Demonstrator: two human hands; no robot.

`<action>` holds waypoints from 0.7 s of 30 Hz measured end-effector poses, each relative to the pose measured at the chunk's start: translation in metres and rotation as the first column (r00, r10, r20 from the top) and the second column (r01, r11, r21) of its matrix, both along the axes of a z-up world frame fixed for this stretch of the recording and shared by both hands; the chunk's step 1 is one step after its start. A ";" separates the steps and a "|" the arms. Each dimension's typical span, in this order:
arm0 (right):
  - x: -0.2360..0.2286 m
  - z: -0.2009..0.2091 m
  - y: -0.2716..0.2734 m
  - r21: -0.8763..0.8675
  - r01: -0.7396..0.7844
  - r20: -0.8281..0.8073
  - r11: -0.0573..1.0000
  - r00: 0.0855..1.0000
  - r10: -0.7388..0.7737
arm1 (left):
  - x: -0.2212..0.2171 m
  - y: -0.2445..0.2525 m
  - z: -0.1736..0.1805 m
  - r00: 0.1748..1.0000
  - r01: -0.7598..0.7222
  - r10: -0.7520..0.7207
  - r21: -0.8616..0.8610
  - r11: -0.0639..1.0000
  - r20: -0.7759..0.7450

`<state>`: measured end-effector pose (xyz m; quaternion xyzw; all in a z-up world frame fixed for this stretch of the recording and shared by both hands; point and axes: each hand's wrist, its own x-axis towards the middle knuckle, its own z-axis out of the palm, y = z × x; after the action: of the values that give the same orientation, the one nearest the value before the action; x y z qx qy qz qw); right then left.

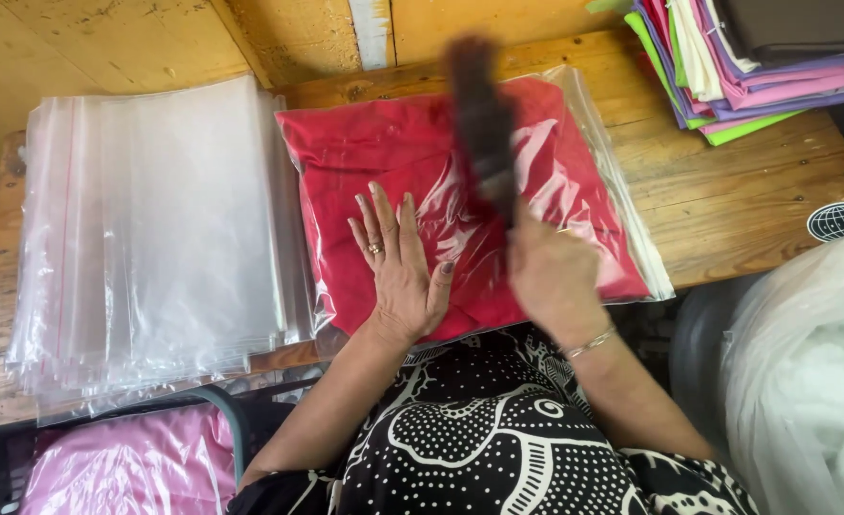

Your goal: Inserting a red fabric item into a clear plastic bag and sealing it on a workshop table.

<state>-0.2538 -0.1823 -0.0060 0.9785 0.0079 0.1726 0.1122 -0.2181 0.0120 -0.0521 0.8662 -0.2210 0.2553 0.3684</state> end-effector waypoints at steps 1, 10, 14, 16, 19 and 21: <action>-0.003 -0.009 0.015 0.001 -0.002 -0.001 1.000 1.000 0.002 | -0.001 0.000 0.001 1.000 -0.002 0.002 0.001 1.000 -0.001; 0.051 -0.019 -0.080 0.198 0.037 -0.204 0.979 0.979 0.004 | -0.005 0.002 0.015 0.996 -0.052 0.057 0.076 0.996 -0.072; 0.075 -0.073 -0.182 0.327 0.278 -0.150 0.903 0.959 -0.241 | -0.007 0.017 0.056 0.964 -0.042 0.122 0.318 0.947 -0.237; 0.077 -0.076 -0.200 0.444 0.281 -0.128 0.851 0.960 -0.250 | -0.003 0.032 0.086 0.935 -0.042 0.184 0.420 0.907 -0.303; 0.074 -0.058 -0.190 0.749 0.018 0.103 0.662 0.984 -0.143 | 0.016 0.055 0.107 0.811 -0.130 0.419 0.573 0.809 -0.407; 0.076 -0.047 -0.180 0.775 0.047 0.064 0.630 0.986 -0.153 | 0.032 0.072 0.096 0.752 -0.310 0.544 0.529 0.790 -0.373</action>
<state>-0.1782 -0.3627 -0.0533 0.9189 -0.1277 0.2132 -0.3064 -0.1857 0.0842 0.0440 0.9884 0.0425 0.0418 0.1397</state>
